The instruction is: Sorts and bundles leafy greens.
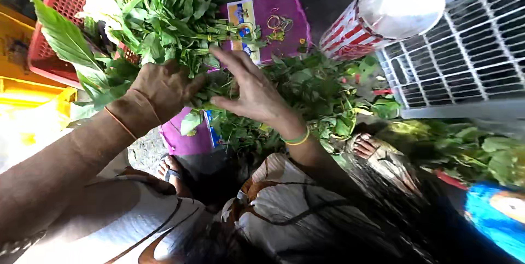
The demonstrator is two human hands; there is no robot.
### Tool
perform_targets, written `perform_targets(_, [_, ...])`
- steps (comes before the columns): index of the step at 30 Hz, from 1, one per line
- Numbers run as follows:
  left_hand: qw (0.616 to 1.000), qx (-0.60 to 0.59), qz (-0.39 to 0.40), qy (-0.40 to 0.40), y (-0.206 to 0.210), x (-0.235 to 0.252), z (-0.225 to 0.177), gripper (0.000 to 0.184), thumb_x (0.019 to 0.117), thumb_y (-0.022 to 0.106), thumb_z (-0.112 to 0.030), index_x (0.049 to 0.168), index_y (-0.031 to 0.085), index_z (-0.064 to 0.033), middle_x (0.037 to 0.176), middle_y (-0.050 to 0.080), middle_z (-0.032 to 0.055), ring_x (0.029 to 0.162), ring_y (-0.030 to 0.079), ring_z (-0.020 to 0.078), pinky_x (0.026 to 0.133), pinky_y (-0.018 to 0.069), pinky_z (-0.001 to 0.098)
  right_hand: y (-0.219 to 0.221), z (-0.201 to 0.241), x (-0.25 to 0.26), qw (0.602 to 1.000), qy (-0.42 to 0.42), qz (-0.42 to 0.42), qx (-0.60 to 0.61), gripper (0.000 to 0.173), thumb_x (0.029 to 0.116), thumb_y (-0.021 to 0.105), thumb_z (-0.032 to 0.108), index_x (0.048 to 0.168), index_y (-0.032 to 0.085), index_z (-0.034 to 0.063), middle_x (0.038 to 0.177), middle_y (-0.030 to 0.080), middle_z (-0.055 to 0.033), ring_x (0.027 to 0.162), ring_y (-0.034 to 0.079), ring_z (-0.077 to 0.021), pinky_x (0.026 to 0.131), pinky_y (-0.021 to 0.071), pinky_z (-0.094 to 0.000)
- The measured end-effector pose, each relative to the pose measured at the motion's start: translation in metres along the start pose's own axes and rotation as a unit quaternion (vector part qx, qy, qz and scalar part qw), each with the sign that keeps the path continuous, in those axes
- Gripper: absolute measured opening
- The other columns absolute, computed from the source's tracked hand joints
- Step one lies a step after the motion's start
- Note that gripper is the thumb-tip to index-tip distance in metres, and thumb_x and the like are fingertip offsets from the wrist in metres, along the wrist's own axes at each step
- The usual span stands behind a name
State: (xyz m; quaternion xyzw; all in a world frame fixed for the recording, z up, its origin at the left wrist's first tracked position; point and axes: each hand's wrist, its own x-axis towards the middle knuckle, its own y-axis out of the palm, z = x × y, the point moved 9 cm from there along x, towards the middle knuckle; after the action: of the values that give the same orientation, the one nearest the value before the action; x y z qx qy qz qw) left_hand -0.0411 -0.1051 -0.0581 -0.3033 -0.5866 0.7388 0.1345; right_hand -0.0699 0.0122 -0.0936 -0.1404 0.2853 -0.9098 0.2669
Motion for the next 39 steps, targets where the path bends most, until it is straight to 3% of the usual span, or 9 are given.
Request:
perform_targets(4, [0.999,0.001,-0.008,-0.039,-0.007,0.001,0.012,0.063,0.0856,0.074,-0.005,0.144,0.05,-0.0103,0.09,0.064,0.0232,0.08,0.065,0.0492,0.051,0.0475,0.0542,-0.011,-0.021,-0.019,0.999,-0.009,-0.043,0.002,0.026,0.1012,0.064,0.027,0.11,0.073,0.0045,0.104,0.069,-0.013,0.085,0.068,-0.0227,0.077,0.0581,-0.0411])
perform_targets(7, [0.996,-0.046,-0.014,-0.077,-0.007,-0.005,0.022,0.088,0.0816,0.081,-0.011,0.156,0.034,-0.0093,0.092,0.067,0.0246,0.074,0.066,0.0499,0.056,0.0489,0.0604,-0.036,-0.052,-0.05,0.997,0.033,-0.064,-0.028,0.017,0.0987,0.064,0.015,0.102,0.074,0.0017,0.101,0.07,-0.0154,0.086,0.069,-0.0266,0.078,0.0575,-0.0467])
perform_targets(13, [0.982,-0.107,0.076,-0.134,0.022,0.001,0.042,0.104,0.0732,0.086,-0.017,0.16,0.029,-0.0156,0.086,0.067,0.027,0.075,0.066,0.0529,0.06,0.0477,0.0671,-0.06,-0.146,-0.128,0.933,0.321,0.046,-0.156,0.062,0.0934,0.076,0.026,0.146,0.053,0.0045,0.146,0.046,-0.0317,0.115,0.056,-0.0584,0.086,0.0451,-0.0782])
perform_targets(20, [0.997,-0.052,-0.02,-0.047,0.011,0.009,0.013,0.101,0.0752,0.084,-0.015,0.159,0.027,-0.0094,0.083,0.065,0.021,0.065,0.065,0.0461,0.05,0.0473,0.0586,-0.041,-0.036,-0.05,0.987,0.082,-0.134,-0.008,0.039,0.095,0.068,0.028,0.127,0.065,0.0045,0.128,0.064,-0.0149,0.112,0.066,-0.0251,0.088,0.0592,-0.0432])
perform_targets(28, [0.997,-0.051,-0.036,-0.046,0.008,-0.003,0.02,0.099,0.0782,0.082,-0.013,0.16,0.025,-0.0087,0.087,0.066,0.0207,0.063,0.064,0.0447,0.049,0.047,0.0565,-0.005,-0.052,-0.056,0.993,0.066,-0.093,-0.034,0.015,0.0964,0.063,0.004,0.11,0.069,0.0027,0.102,0.069,-0.0148,0.078,0.068,-0.0255,0.069,0.0578,-0.0433])
perform_targets(32, [0.993,-0.02,-0.112,0.037,0.003,-0.006,0.027,0.053,0.0974,0.052,-0.003,0.149,0.046,-0.0081,0.09,0.063,0.0249,0.074,0.065,0.0496,0.05,0.0467,0.0559,-0.018,-0.133,-0.086,0.969,0.231,-0.033,-0.082,0.015,0.0953,0.066,0.006,0.108,0.07,-0.0008,0.101,0.07,-0.0246,0.09,0.069,-0.0442,0.076,0.0534,-0.0653])
perform_targets(34, [0.987,-0.01,-0.146,0.071,0.002,-0.009,0.026,0.042,0.1002,0.045,-0.001,0.142,0.052,-0.0067,0.094,0.065,0.026,0.079,0.065,0.0501,0.052,0.0473,0.0551,-0.021,-0.146,-0.097,0.968,0.243,-0.006,-0.058,0.022,0.0938,0.07,0.004,0.115,0.073,0.0019,0.122,0.064,-0.0253,0.113,0.061,-0.0474,0.093,0.0482,-0.0671])
perform_targets(36, [0.983,-0.004,-0.157,0.093,0.005,-0.011,0.023,0.039,0.1001,0.044,0.0,0.138,0.053,-0.0055,0.098,0.067,0.0252,0.084,0.066,0.0488,0.055,0.0481,0.0538,-0.031,-0.129,-0.09,0.982,0.182,-0.048,0.008,0.032,0.0943,0.067,0.007,0.126,0.069,0.0039,0.139,0.057,-0.0193,0.129,0.054,-0.0389,0.102,0.0471,-0.0569])
perform_targets(39, [0.98,-0.004,-0.158,0.121,0.008,-0.012,0.013,0.035,0.1002,0.045,-0.001,0.133,0.058,-0.0062,0.099,0.066,0.0225,0.084,0.065,0.0462,0.056,0.047,0.052,-0.028,-0.082,-0.049,0.985,0.065,-0.1,0.127,0.042,0.0887,0.07,0.023,0.125,0.064,0.0019,0.13,0.064,-0.014,0.122,0.06,-0.023,0.096,0.0553,-0.0419])
